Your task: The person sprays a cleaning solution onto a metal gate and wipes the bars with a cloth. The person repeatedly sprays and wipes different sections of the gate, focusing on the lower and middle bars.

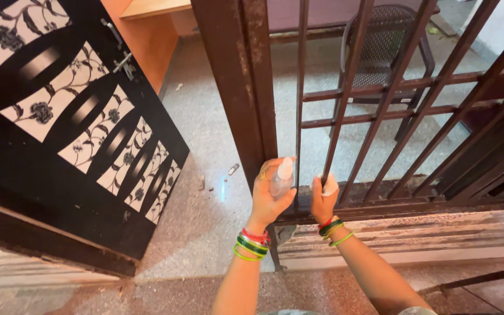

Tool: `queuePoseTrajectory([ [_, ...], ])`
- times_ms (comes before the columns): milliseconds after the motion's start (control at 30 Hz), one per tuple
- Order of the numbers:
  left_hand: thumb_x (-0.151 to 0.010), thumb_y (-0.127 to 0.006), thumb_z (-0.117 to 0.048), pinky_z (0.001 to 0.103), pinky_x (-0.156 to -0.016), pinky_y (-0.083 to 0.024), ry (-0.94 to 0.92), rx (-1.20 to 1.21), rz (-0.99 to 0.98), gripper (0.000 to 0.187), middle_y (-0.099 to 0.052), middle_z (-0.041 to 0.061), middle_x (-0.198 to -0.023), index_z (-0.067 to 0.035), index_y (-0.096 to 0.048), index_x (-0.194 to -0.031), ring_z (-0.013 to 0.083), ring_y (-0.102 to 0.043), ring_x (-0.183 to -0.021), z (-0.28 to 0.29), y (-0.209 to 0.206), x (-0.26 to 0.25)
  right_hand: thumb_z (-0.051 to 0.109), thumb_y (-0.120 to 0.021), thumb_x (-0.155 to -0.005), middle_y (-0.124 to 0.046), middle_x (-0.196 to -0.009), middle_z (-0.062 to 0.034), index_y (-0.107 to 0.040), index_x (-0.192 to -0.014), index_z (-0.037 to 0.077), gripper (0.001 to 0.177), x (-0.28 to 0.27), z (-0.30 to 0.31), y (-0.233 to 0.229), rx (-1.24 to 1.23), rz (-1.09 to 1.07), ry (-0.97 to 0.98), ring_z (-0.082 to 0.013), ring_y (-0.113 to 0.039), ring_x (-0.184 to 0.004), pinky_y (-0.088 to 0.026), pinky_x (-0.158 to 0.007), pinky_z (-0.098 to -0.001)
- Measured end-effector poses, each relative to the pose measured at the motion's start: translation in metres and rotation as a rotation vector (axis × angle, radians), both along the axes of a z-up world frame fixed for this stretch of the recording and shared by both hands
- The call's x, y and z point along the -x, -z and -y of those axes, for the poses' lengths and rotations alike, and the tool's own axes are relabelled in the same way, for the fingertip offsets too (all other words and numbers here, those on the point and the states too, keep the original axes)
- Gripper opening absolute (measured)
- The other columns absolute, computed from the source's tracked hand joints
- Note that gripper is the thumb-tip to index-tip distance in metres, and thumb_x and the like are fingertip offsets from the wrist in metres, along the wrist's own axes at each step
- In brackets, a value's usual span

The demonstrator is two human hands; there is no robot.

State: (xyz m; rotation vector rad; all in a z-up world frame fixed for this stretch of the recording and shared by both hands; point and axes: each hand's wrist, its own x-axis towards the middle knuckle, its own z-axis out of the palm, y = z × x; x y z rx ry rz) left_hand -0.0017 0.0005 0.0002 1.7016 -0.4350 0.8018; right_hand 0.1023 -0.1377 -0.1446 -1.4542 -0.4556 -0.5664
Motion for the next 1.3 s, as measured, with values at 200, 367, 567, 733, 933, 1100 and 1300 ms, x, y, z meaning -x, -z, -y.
queuePoseTrajectory([
  [200, -0.078, -0.073, -0.011, 0.037, -0.111, -0.048, 0.011, -0.069, -0.006, 0.052, -0.066, 0.011, -0.132, -0.004, -0.064, -0.129, 0.0283, -0.063, -0.124, -0.008, 0.001, 0.002, 0.026, -0.042, -0.111, -0.060, -0.102, -0.0095, -0.056, -0.115, 0.003, 0.027, 0.035, 0.008, 0.015, 0.085, -0.030, -0.011, -0.0216, -0.058, -0.096, -0.046, -0.089, -0.0360],
  [367, -0.077, -0.074, -0.012, 0.037, -0.110, -0.048, -0.018, -0.076, 0.008, 0.053, -0.066, 0.010, -0.130, -0.005, -0.063, -0.129, 0.0278, -0.063, -0.123, -0.006, 0.005, -0.001, 0.048, -0.034, -0.113, -0.053, -0.139, -0.0088, -0.052, -0.145, 0.005, 0.057, 0.076, 0.054, 0.004, -0.110, 0.090, 0.244, -0.0199, -0.055, -0.129, -0.045, -0.112, -0.0362],
  [567, -0.078, -0.074, -0.012, 0.038, -0.113, -0.046, -0.018, -0.084, 0.019, 0.053, -0.066, 0.010, -0.133, -0.005, -0.063, -0.130, 0.0284, -0.061, -0.126, -0.005, 0.009, -0.003, 0.016, -0.056, -0.106, -0.055, -0.124, -0.0063, -0.050, -0.135, 0.004, 0.032, 0.012, 0.051, -0.061, -0.108, -0.007, 0.022, -0.0133, -0.053, -0.108, -0.045, -0.094, -0.0268],
  [733, -0.077, -0.074, -0.012, 0.038, -0.113, -0.045, -0.020, -0.080, 0.002, 0.055, -0.066, 0.011, -0.134, -0.004, -0.062, -0.131, 0.0279, -0.060, -0.127, -0.005, 0.004, -0.001, 0.008, -0.056, -0.103, -0.055, -0.089, 0.0013, -0.051, -0.106, 0.006, 0.006, -0.019, 0.061, -0.164, -0.124, 0.116, -0.128, -0.0064, -0.049, -0.074, -0.039, -0.066, -0.0231],
  [933, -0.078, -0.073, -0.013, 0.036, -0.112, -0.044, -0.029, -0.009, -0.013, 0.054, -0.065, 0.010, -0.134, -0.004, -0.060, -0.130, 0.0263, -0.060, -0.126, 0.001, 0.008, -0.002, 0.017, -0.050, -0.111, -0.049, -0.072, 0.0017, -0.051, -0.094, 0.004, 0.021, -0.024, 0.058, -0.175, -0.090, 0.182, -0.004, -0.0071, -0.040, -0.062, -0.030, -0.057, -0.0262],
  [1100, -0.080, -0.074, -0.014, 0.036, -0.108, -0.046, -0.065, 0.012, -0.003, 0.052, -0.065, 0.011, -0.133, -0.002, -0.061, -0.128, 0.0249, -0.060, -0.120, 0.006, 0.015, -0.004, 0.022, -0.050, -0.113, -0.053, -0.078, -0.0011, -0.053, -0.097, 0.004, 0.024, -0.024, 0.061, -0.145, -0.047, 0.201, 0.020, -0.0097, -0.044, -0.069, -0.035, -0.062, -0.0279],
  [1300, -0.082, -0.073, -0.013, 0.036, -0.110, -0.045, -0.077, 0.067, -0.035, 0.053, -0.063, 0.011, -0.130, 0.000, -0.060, -0.132, 0.0225, -0.059, -0.118, 0.011, 0.018, -0.004, 0.021, -0.051, -0.111, -0.053, -0.075, -0.0016, -0.052, -0.094, 0.005, 0.024, -0.028, 0.062, -0.073, -0.012, 0.134, 0.046, -0.0110, -0.048, -0.067, -0.039, -0.062, -0.0289],
])
